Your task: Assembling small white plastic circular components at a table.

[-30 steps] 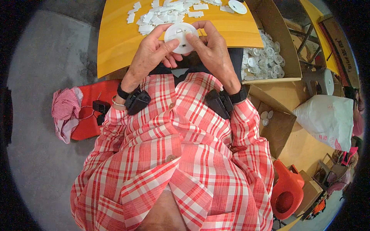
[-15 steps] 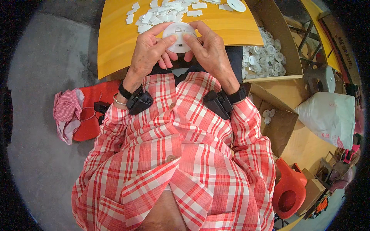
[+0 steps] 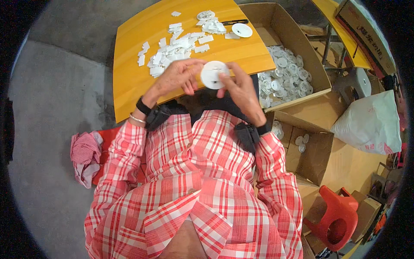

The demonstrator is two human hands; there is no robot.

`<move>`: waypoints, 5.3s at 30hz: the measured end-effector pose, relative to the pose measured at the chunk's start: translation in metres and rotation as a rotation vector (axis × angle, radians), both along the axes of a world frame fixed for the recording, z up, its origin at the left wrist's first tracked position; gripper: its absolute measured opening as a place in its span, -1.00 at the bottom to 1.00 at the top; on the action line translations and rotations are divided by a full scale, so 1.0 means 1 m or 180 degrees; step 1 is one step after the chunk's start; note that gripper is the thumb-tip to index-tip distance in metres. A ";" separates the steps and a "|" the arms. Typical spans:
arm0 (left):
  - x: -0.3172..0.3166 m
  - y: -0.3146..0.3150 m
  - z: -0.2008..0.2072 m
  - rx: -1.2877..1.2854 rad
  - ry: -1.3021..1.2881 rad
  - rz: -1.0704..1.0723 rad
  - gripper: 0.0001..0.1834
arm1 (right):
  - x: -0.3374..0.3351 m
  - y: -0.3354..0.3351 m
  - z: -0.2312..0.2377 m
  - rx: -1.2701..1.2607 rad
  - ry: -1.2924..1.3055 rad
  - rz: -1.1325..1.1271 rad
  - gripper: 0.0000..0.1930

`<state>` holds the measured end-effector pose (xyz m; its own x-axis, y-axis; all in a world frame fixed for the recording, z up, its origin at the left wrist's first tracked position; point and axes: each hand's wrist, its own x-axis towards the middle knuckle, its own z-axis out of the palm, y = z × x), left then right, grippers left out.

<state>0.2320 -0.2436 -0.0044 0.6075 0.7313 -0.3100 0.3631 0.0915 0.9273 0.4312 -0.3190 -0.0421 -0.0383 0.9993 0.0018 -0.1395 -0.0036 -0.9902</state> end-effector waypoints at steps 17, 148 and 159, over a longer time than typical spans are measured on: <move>0.113 0.249 -0.021 0.3613 0.1979 -0.0092 -0.53 | 0.269 -0.132 -0.179 -0.1549 0.1329 -0.2858 -0.72; -0.202 -0.064 -0.087 -0.1307 -0.2807 0.2418 -0.64 | -0.184 0.034 -0.054 -0.0058 -0.0589 0.1078 -0.79; -0.211 -0.067 -0.082 -0.1154 -0.2922 0.1854 -0.64 | -0.196 0.019 -0.035 -0.0082 -0.0364 0.1415 -0.77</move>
<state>0.0211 -0.3104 -0.0866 0.3120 0.9339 -0.1746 -0.6222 0.3397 0.7053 0.2349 -0.3002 -0.0774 -0.4619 0.8854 -0.0521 -0.0086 -0.0632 -0.9980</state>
